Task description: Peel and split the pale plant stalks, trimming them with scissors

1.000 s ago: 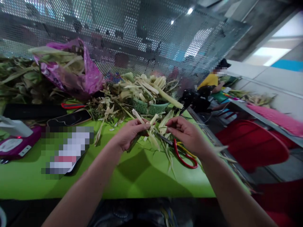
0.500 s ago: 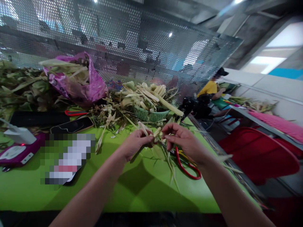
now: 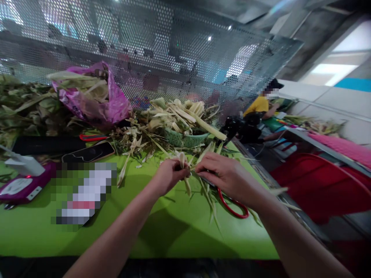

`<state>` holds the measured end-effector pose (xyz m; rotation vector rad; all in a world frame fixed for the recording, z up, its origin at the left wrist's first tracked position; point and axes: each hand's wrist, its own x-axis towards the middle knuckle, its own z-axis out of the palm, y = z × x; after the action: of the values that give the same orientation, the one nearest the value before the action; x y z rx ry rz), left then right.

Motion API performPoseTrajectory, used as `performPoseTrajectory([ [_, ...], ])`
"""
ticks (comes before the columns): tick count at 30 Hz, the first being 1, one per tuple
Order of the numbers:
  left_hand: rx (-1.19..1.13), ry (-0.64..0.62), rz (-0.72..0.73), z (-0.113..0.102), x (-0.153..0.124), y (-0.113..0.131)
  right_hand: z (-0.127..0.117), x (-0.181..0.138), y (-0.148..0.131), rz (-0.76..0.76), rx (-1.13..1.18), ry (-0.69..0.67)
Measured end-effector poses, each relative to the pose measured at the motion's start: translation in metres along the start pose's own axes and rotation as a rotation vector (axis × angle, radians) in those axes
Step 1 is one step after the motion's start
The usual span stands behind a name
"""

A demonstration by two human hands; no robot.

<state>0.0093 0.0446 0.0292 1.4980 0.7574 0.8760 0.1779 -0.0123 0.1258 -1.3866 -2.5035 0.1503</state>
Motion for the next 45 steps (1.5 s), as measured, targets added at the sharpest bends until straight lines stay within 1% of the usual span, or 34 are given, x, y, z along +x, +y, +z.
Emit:
performPoseTrajectory([
  [2, -0.029, -0.012, 0.009, 0.001, 0.0, -0.001, -0.001, 0.005, -0.001, -0.039, 0.004, -0.02],
  [6, -0.144, -0.008, -0.018, 0.002, 0.001, 0.001, -0.003, 0.011, -0.001, -0.084, 0.028, -0.052],
  [8, -0.148, -0.014, -0.029, 0.002, 0.0, 0.001, -0.004, 0.013, 0.0, -0.094, 0.039, -0.053],
  [11, -0.116, -0.08, -0.023, 0.002, -0.002, 0.001, -0.004, 0.016, 0.005, -0.083, 0.087, -0.045],
  [14, -0.191, -0.179, -0.05, 0.003, -0.007, 0.006, -0.001, 0.022, 0.018, -0.027, 0.261, -0.058],
  [16, -0.288, -0.217, -0.069, 0.002, -0.01, 0.012, 0.005, 0.025, 0.03, 0.065, 0.439, -0.077],
  [17, -0.335, -0.213, -0.068, 0.001, -0.01, 0.015, 0.01, 0.025, 0.035, 0.122, 0.527, -0.083],
  [19, -0.425, -0.153, -0.055, 0.0, -0.011, 0.02, 0.019, 0.024, 0.042, 0.212, 0.641, -0.042],
  [21, -0.496, -0.04, -0.045, -0.002, -0.009, 0.021, 0.028, 0.021, 0.043, 0.236, 0.658, 0.044],
  [23, -0.537, 0.06, -0.045, -0.002, -0.006, 0.02, 0.033, 0.017, 0.037, 0.213, 0.578, 0.131],
  [25, -0.548, 0.133, -0.051, -0.001, -0.003, 0.017, 0.034, 0.013, 0.029, 0.183, 0.462, 0.176],
  [29, -0.557, 0.239, -0.047, 0.001, -0.001, 0.014, 0.029, 0.007, 0.012, 0.159, 0.342, 0.153],
  [32, -0.589, 0.277, -0.038, -0.001, -0.002, 0.014, 0.028, 0.004, 0.006, 0.206, 0.263, 0.121],
  [35, -0.632, 0.353, -0.045, -0.007, -0.001, 0.016, 0.029, -0.003, 0.008, 0.283, 0.227, 0.122],
  [37, -0.671, 0.409, -0.046, -0.012, 0.0, 0.016, 0.029, -0.011, 0.016, 0.322, 0.232, 0.115],
  [39, -0.7, 0.431, -0.037, -0.015, 0.001, 0.017, 0.029, -0.018, 0.027, 0.355, 0.246, 0.097],
  [41, -0.702, 0.41, -0.021, -0.017, 0.001, 0.018, 0.026, -0.024, 0.039, 0.364, 0.235, 0.07],
  [42, -0.694, 0.39, -0.016, -0.016, 0.001, 0.018, 0.024, -0.025, 0.043, 0.345, 0.207, 0.066],
  [44, -0.674, 0.354, -0.019, -0.014, 0.0, 0.019, 0.02, -0.024, 0.044, 0.331, 0.168, 0.131],
  [45, -0.667, 0.338, -0.024, -0.013, -0.001, 0.019, 0.019, -0.022, 0.041, 0.347, 0.199, 0.167],
])
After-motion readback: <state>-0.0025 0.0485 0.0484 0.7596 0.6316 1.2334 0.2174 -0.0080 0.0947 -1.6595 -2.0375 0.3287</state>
